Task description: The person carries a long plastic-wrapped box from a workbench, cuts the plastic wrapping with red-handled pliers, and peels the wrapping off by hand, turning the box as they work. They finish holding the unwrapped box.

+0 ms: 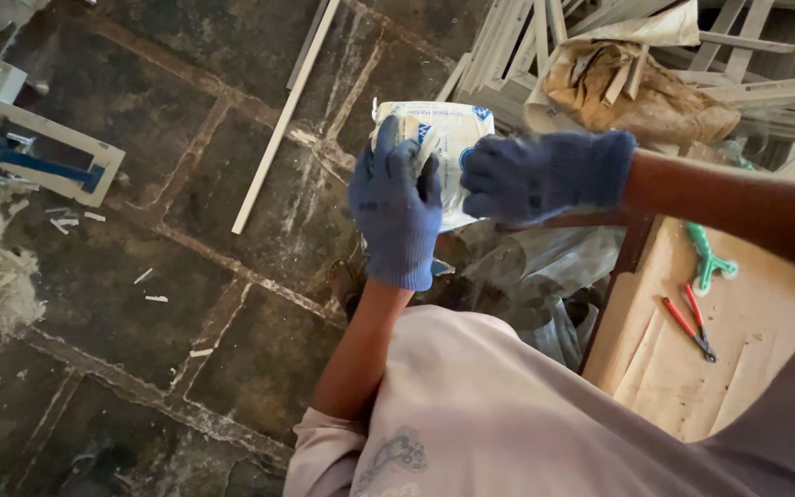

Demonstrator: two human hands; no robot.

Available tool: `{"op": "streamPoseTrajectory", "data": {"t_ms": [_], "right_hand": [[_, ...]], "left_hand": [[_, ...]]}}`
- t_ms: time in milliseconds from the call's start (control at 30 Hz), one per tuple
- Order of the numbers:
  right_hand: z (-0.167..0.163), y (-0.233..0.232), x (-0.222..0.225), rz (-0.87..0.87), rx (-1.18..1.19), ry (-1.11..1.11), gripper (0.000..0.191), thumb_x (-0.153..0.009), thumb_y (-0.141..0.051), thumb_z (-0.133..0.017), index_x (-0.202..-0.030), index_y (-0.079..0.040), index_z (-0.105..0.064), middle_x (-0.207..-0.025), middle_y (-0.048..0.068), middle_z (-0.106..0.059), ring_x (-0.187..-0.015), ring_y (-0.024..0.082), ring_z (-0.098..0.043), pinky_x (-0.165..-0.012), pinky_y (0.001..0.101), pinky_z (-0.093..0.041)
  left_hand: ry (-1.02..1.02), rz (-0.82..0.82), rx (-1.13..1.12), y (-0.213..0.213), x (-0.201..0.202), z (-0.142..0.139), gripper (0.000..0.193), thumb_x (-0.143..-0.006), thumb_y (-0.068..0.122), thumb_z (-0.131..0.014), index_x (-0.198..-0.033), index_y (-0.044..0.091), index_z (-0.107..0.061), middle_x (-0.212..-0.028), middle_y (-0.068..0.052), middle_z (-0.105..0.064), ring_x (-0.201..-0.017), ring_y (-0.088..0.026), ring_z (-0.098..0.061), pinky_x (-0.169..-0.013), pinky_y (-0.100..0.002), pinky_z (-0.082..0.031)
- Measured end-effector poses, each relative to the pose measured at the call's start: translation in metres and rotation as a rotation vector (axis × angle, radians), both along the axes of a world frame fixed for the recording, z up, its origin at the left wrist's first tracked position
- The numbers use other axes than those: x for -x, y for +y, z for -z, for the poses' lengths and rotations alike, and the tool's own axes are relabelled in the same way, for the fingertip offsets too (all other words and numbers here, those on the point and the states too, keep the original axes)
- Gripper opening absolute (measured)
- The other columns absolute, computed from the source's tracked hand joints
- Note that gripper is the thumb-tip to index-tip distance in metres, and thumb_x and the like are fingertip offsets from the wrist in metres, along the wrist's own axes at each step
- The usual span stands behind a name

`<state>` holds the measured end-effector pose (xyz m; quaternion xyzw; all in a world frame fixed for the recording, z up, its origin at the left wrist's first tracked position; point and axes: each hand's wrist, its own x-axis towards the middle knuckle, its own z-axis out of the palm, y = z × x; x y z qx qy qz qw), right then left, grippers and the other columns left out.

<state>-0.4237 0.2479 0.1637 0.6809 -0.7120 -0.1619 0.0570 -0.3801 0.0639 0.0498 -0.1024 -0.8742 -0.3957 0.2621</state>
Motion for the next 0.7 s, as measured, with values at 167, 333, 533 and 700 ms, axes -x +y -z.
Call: {"op": "streamPoseTrajectory", "data": {"t_ms": [167,333,533,700], "right_hand": [[0.018,0.030,0.012,-0.069,-0.097,0.019,0.014,-0.080,-0.022,-0.065,-0.084,-0.013,-0.055,-0.081,0.003,-0.056,-0.081,0.023,-0.059,-0.062,0.0344,-0.052],[0.026,0.073,0.026,-0.062,-0.055,-0.053,0.014,-0.081,-0.013,-0.067,-0.094,-0.010,-0.063,-0.086,0.005,-0.061,-0.082,0.023,-0.060,-0.072,0.0361,-0.053],[0.020,0.099,-0.007,0.827,0.517,-0.519,0.023,-0.091,-0.027,-0.069,-0.102,-0.007,-0.071,-0.090,0.011,-0.068,-0.083,0.025,-0.067,-0.076,0.0405,-0.055],[0.048,0.041,-0.048,1.149,0.678,-0.760,0.039,-0.103,-0.040,-0.061,-0.090,-0.004,-0.072,-0.071,0.021,-0.062,-0.066,0.037,-0.062,-0.065,0.0441,-0.051]], "left_hand": [[-0.006,-0.056,0.110,0.013,0.007,0.008,0.037,-0.095,0.034,-0.072,-0.120,0.010,-0.059,-0.147,-0.011,-0.056,-0.126,-0.038,-0.057,-0.110,-0.060,-0.039],[-0.044,-0.101,0.184,0.015,0.012,0.010,0.034,-0.094,0.037,-0.074,-0.117,0.016,-0.061,-0.144,-0.005,-0.058,-0.125,-0.034,-0.057,-0.111,-0.067,-0.033],[0.039,-0.064,0.123,-0.016,0.011,0.005,0.033,-0.098,0.026,-0.072,-0.123,0.006,-0.061,-0.147,-0.014,-0.056,-0.126,-0.038,-0.057,-0.108,-0.056,-0.042],[0.029,0.022,0.079,-0.015,0.011,-0.003,0.028,-0.098,0.017,-0.073,-0.120,0.005,-0.061,-0.144,-0.016,-0.059,-0.123,-0.039,-0.062,-0.102,-0.050,-0.050]]}}
